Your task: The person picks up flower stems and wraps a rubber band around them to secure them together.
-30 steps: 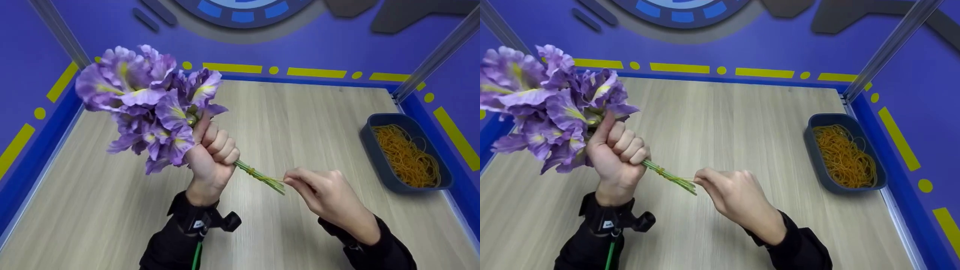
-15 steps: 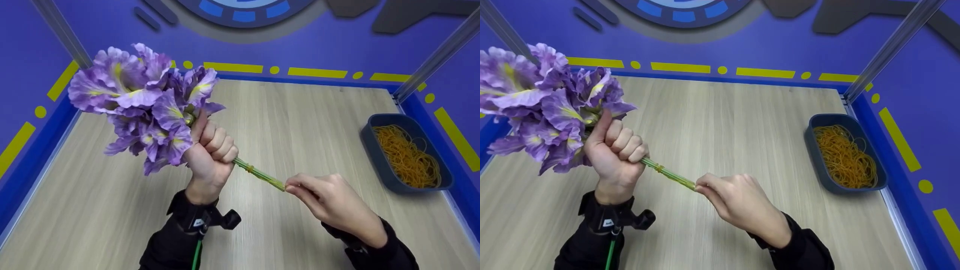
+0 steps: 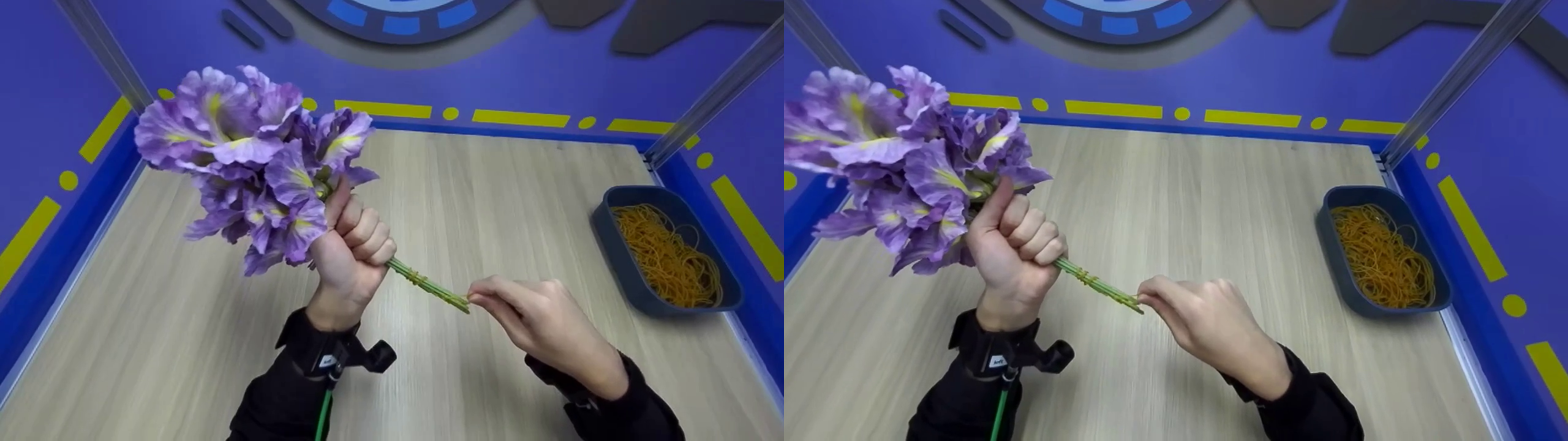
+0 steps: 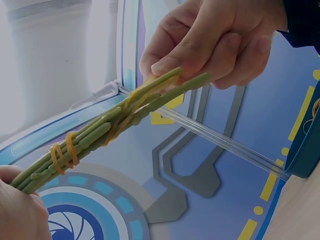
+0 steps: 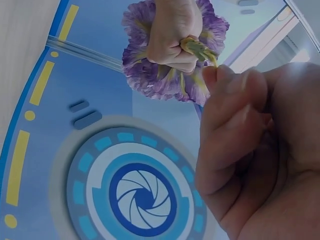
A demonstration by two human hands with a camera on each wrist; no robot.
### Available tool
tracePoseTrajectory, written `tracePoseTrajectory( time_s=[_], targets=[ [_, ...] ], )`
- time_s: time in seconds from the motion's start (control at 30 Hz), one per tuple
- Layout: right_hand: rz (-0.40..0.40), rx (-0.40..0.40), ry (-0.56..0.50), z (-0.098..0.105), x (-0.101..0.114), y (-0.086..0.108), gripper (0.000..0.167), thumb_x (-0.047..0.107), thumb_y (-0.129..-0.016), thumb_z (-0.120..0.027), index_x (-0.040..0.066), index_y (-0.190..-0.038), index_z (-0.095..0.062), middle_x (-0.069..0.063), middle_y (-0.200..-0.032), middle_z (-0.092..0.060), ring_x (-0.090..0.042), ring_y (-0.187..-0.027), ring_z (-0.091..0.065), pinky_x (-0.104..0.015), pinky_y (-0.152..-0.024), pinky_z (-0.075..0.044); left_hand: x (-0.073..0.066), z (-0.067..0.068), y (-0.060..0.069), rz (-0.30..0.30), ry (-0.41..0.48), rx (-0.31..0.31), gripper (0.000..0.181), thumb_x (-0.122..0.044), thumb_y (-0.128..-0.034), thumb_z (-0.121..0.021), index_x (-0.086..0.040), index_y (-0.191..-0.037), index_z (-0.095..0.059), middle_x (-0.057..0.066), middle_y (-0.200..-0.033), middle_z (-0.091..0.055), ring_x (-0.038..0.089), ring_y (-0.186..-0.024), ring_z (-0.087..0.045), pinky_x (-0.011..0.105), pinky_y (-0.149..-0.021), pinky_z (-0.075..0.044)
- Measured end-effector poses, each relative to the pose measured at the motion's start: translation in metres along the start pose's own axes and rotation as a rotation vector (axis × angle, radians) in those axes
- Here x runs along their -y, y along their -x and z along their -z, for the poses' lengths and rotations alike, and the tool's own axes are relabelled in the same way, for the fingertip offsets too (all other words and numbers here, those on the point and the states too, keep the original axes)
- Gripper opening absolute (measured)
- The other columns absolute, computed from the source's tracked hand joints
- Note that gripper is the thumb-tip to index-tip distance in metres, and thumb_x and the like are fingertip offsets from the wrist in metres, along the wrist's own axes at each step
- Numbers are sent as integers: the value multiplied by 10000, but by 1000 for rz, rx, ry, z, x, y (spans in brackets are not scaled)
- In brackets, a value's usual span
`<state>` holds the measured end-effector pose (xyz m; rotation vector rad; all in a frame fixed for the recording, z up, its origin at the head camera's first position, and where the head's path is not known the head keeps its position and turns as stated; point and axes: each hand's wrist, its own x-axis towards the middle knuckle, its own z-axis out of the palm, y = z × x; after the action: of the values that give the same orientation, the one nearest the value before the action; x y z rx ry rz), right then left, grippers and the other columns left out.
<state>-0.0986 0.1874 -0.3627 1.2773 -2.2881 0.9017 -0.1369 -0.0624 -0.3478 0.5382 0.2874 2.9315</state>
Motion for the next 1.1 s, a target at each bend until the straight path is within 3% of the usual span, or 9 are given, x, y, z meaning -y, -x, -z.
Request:
tracePoseTrajectory(
  time_s=[0.1, 0.27, 0.4, 0.8, 1.0, 1.1],
  targets=[
    [66, -2, 22, -2, -5, -3, 196, 226, -1068, -544, 104, -1029, -693, 73, -809, -668, 16, -580, -506, -154, -496, -439, 1, 0, 0, 16, -2, -25, 530, -304, -1125, -145, -194, -608, -186, -89, -524, -141, 30, -414, -100, 197, -378, -74],
    [148, 65, -40, 0, -10, -6, 139, 174, -1065, -548, 111, -1047, -670, 76, -840, -612, 12, -648, -543, -131, -555, -462, 1, 2, -1, 37, 35, -44, 529, -301, -1125, -183, -192, -608, -193, -92, -526, -145, 29, -411, -101, 198, -381, -75],
    [182, 94, -34, 1, -10, -5, 130, 153, -1061, -554, 100, -1065, -673, 55, -931, -661, -4, -733, -619, -162, -617, -521, 3, 3, -1, 54, 41, -43, 535, -310, -1126, -195, -195, -603, -196, -95, -523, -143, 27, -408, -95, 200, -377, -71],
    [317, -105, 47, -17, -7, -22, 154, 110, -1036, -586, 37, -950, -690, 10, -848, -671, -64, -632, -639, -204, -558, -539, 23, 6, -2, 165, -5, -130, 537, -297, -1121, -251, -207, -597, -181, -109, -503, -152, 15, -392, -112, 193, -373, -72],
    [271, -188, 138, -25, -12, -22, 188, 169, -1036, -594, 51, -930, -694, 19, -800, -659, -47, -552, -575, -194, -492, -497, 38, 9, 1, 203, -57, -137, 537, -303, -1123, -249, -209, -599, -178, -113, -498, -169, 14, -392, -116, 192, -381, -69],
    [245, -198, 121, -30, -18, -21, 165, 165, -1031, -604, 54, -955, -699, 23, -791, -658, -44, -548, -568, -175, -493, -488, 46, 12, 3, 212, -74, -133, 533, -299, -1123, -234, -208, -600, -177, -115, -495, -180, 15, -398, -124, 193, -388, -73]
  ],
)
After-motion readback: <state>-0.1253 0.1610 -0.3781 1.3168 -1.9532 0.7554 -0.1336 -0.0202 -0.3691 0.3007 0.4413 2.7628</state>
